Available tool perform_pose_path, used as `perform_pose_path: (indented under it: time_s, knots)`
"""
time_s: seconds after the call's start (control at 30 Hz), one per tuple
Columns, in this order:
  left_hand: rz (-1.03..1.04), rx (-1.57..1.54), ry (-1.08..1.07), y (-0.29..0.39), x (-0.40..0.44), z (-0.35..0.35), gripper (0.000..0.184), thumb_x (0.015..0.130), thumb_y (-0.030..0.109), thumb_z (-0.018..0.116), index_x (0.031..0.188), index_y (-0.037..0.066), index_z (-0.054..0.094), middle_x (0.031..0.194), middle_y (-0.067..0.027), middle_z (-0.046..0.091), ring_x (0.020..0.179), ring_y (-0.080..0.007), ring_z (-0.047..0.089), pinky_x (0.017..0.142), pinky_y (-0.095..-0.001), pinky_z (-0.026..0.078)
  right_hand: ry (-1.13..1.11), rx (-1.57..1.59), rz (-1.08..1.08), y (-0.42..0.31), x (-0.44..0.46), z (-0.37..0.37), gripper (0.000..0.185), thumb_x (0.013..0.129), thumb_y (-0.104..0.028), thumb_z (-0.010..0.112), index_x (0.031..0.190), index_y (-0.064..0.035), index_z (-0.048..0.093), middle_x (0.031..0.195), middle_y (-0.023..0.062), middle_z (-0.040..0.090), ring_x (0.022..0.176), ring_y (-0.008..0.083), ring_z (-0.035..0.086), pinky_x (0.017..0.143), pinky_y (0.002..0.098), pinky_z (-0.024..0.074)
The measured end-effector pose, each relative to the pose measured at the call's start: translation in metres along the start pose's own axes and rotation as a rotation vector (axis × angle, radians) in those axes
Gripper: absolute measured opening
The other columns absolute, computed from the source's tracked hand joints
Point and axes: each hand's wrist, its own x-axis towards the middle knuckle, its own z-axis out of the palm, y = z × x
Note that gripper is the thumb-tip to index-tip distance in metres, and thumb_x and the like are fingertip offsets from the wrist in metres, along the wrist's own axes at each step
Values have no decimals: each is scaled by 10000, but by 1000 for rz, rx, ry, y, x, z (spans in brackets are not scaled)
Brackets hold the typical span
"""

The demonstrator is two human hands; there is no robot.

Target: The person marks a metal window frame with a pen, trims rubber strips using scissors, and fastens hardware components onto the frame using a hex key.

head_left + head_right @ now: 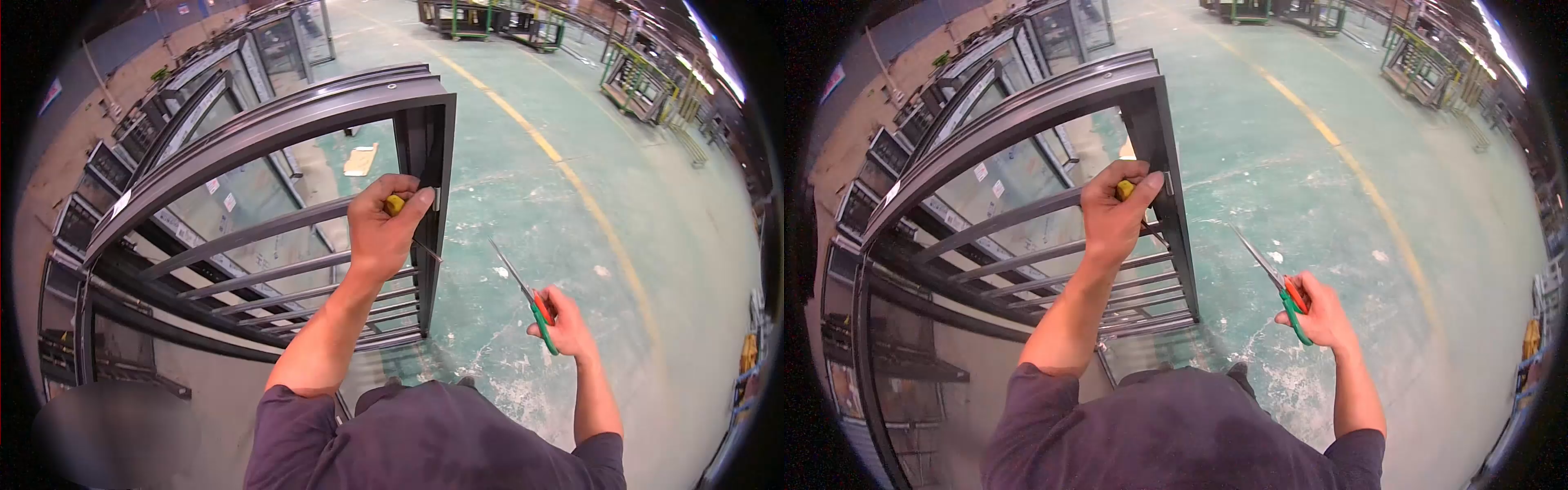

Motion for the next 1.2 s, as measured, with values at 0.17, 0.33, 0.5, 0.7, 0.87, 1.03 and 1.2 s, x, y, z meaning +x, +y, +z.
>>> perform_pose_path:
  time_s: [0.17, 0.33, 0.5, 0.7, 0.87, 1.03, 1.2]
  knots:
    - [-83, -22, -52, 5, 0, -2, 180, 880, 118, 750, 957, -22, 668, 797, 4, 622, 702, -56, 511, 624, -222, 430, -18, -72, -122, -65, -2, -18, 593, 670, -384, 903, 969, -44, 521, 696, 67, 498, 627, 187, 473, 593, 344, 418]
    - [-96, -55, -67, 0, 1, -3, 206, 875, 121, 737, 978, -41, 665, 843, -58, 674, 754, -96, 595, 682, -252, 489, -48, -131, -81, -101, 0, -30, 627, 688, -447, 895, 977, -38, 517, 713, 1, 458, 632, 107, 439, 569, 290, 399]
    - [-46, 2, -61, 3, 1, -4, 226, 858, 119, 737, 989, -49, 662, 857, -104, 690, 766, -141, 635, 710, -285, 514, -41, -201, -123, -115, 4, -35, 622, 697, -442, 897, 963, -34, 510, 691, 0, 448, 616, 106, 427, 552, 296, 379]
    - [-37, 32, -93, 3, 2, -7, 222, 854, 119, 744, 976, -48, 664, 842, -99, 689, 750, -136, 627, 700, -284, 511, -1, -310, -140, -135, 7, -40, 660, 688, -513, 883, 947, -25, 522, 660, 32, 424, 599, 148, 411, 553, 322, 365]
    - [-141, -22, -131, 11, 2, -12, 220, 853, 131, 755, 955, -47, 677, 799, -53, 669, 718, -93, 574, 661, -259, 483, -42, -345, -178, -139, 14, -49, 661, 712, -557, 855, 923, -25, 526, 654, 43, 433, 596, 161, 421, 550, 327, 359]
    - [-184, -37, -155, 17, 2, -14, 206, 862, 137, 744, 934, -46, 685, 768, -25, 644, 688, -73, 538, 625, -248, 462, -144, -336, -142, -151, 25, -55, 614, 746, -530, 832, 872, -20, 514, 665, 102, 481, 626, 234, 470, 578, 378, 388]
    - [-198, -62, -168, 18, 2, -16, 203, 867, 141, 738, 928, -45, 687, 763, -17, 642, 681, -66, 531, 614, -243, 457, -232, -213, -164, -151, 36, -55, 602, 771, -538, 814, 873, -23, 520, 659, 66, 471, 630, 181, 446, 572, 366, 375]
